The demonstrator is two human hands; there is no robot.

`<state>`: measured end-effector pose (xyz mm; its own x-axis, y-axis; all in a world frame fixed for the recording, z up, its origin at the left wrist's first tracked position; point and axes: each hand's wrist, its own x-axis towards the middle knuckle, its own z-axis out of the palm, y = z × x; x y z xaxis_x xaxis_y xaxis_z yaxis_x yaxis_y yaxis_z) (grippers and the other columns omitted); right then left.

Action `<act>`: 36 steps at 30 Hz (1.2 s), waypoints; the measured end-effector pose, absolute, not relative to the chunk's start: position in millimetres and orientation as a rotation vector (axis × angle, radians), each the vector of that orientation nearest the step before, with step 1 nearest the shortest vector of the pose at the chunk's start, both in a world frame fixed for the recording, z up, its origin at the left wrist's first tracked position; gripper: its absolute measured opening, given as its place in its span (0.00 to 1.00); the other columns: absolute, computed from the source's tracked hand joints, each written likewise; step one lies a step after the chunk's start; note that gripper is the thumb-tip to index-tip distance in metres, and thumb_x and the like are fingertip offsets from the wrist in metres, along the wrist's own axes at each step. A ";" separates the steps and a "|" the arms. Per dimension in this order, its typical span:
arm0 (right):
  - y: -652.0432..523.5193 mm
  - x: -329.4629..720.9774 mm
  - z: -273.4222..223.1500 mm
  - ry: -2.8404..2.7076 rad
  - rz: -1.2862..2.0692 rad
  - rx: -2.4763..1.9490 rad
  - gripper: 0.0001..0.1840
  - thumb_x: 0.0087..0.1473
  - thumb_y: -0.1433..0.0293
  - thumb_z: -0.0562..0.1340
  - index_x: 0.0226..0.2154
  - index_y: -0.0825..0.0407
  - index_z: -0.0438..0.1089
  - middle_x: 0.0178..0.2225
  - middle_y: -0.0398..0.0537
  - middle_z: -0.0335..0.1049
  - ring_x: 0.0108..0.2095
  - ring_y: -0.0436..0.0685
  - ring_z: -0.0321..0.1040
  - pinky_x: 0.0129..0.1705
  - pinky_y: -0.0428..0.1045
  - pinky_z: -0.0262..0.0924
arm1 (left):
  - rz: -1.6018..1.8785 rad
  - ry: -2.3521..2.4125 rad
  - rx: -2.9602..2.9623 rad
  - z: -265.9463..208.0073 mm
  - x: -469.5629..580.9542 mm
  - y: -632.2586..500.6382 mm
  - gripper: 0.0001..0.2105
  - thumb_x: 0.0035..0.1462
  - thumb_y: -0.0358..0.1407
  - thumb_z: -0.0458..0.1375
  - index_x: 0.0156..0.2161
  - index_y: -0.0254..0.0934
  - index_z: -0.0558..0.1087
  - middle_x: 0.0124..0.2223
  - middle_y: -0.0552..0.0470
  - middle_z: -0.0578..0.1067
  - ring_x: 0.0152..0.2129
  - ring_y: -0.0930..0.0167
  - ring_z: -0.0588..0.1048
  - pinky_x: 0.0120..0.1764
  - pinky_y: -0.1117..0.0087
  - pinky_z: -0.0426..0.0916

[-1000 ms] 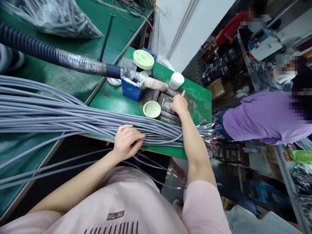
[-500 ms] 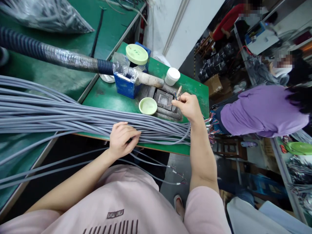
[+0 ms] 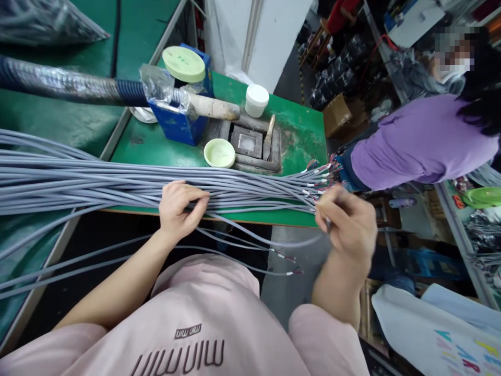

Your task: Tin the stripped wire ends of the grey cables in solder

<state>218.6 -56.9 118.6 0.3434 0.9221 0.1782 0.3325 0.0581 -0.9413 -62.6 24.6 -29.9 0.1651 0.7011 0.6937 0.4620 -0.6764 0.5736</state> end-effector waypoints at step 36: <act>-111.7 226.9 49.7 -0.566 0.505 -1.193 0.16 0.50 0.56 0.65 0.35 0.51 0.71 0.18 0.35 0.68 0.11 0.43 0.56 0.13 0.41 0.51 | 0.711 0.800 2.665 12.1 73.9 34.2 0.21 0.58 0.35 0.56 0.56 0.35 0.66 0.53 0.40 0.71 0.50 0.57 0.67 0.50 0.56 0.61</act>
<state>226.9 -111.7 49.7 0.7570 0.6380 0.1407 -0.0682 0.2914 -0.9542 73.9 34.2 12.1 0.7270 0.5738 0.3772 0.4418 -0.8114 0.3828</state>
